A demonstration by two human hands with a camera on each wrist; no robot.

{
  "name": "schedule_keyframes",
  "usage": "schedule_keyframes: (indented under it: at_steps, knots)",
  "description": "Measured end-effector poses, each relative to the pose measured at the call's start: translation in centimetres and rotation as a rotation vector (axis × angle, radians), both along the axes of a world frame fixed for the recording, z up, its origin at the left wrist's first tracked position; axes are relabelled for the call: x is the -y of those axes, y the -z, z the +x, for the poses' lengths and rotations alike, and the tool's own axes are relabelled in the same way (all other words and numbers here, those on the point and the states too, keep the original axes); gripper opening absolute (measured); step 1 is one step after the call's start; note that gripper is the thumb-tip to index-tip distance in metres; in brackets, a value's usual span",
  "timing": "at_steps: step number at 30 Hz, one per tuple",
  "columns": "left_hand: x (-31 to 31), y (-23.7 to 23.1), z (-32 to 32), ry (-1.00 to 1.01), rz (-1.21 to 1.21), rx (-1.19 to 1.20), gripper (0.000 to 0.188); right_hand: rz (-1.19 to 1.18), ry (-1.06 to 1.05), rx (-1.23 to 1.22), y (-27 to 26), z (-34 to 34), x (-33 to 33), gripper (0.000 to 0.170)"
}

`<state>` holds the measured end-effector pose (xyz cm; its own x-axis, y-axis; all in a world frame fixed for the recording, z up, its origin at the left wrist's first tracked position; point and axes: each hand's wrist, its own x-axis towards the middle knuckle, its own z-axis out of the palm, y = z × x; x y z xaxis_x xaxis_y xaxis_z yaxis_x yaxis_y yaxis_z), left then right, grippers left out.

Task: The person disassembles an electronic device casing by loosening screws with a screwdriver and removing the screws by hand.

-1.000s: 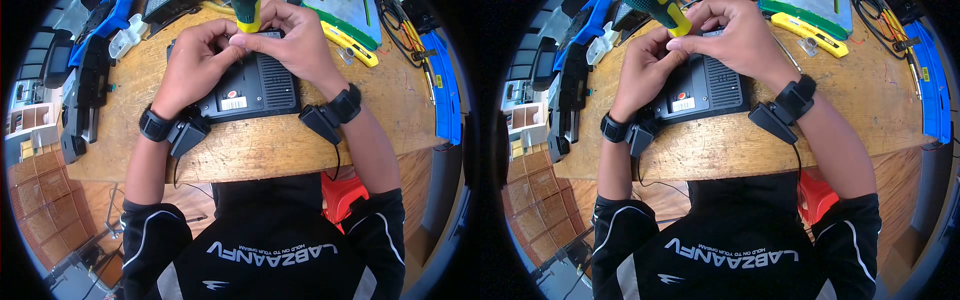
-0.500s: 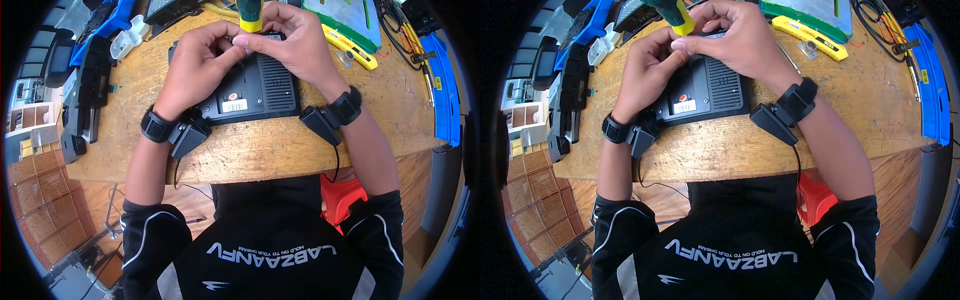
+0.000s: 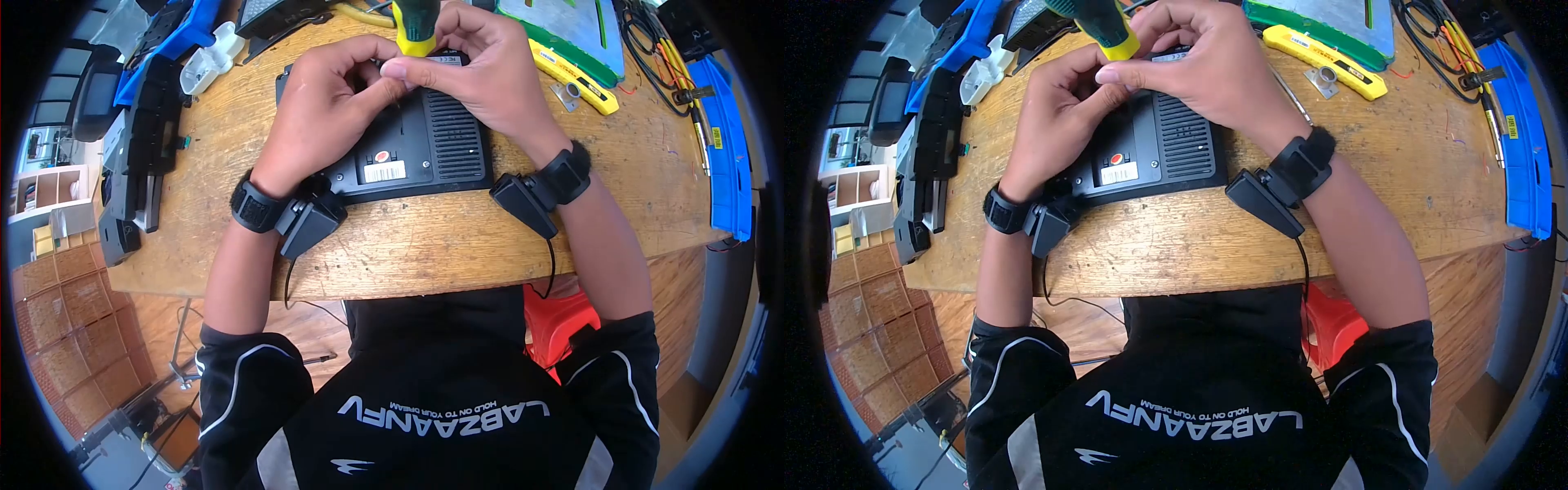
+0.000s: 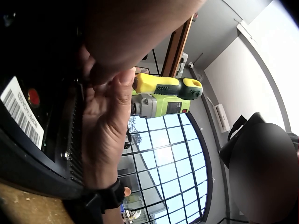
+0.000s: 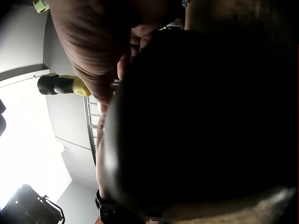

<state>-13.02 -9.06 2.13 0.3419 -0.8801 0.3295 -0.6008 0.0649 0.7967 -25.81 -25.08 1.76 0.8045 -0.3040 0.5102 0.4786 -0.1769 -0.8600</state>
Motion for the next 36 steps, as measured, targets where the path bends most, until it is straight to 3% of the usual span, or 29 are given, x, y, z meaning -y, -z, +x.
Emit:
schedule_keyframes:
  at_steps: [5,12,18,20,24,32,36]
  knots:
    - [-0.1,-0.5,-0.2,0.018,-0.016,-0.022,0.023,0.007,0.090,-0.032,0.2,0.1,-0.1,0.019]
    - [-0.3,-1.4,-0.6,0.032,0.099,-0.022,0.025,0.085,0.038,-0.042,0.8,0.4,0.5,0.017]
    - [-0.3,-1.5,-0.5,0.040,0.076,0.019,0.024,0.129,0.084,-0.193,-0.6,-0.3,-0.1,0.018]
    - [-0.3,-1.4,-0.5,0.037,0.093,0.019,0.023,0.041,0.047,-0.076,0.3,0.1,0.4,0.018]
    - [-0.4,-1.3,-0.4,-0.004,0.142,0.003,0.022,0.094,0.042,-0.049,0.0,-0.1,0.2,0.016]
    - [-0.2,-1.1,-0.6,-0.027,0.088,0.009,0.020,-0.298,0.137,-0.094,-1.8,-1.2,-0.1,0.015]
    - [-0.1,-0.3,-0.1,-0.079,0.020,-0.012,0.023,-0.145,0.104,-0.089,-1.2,-0.7,-0.2,0.014]
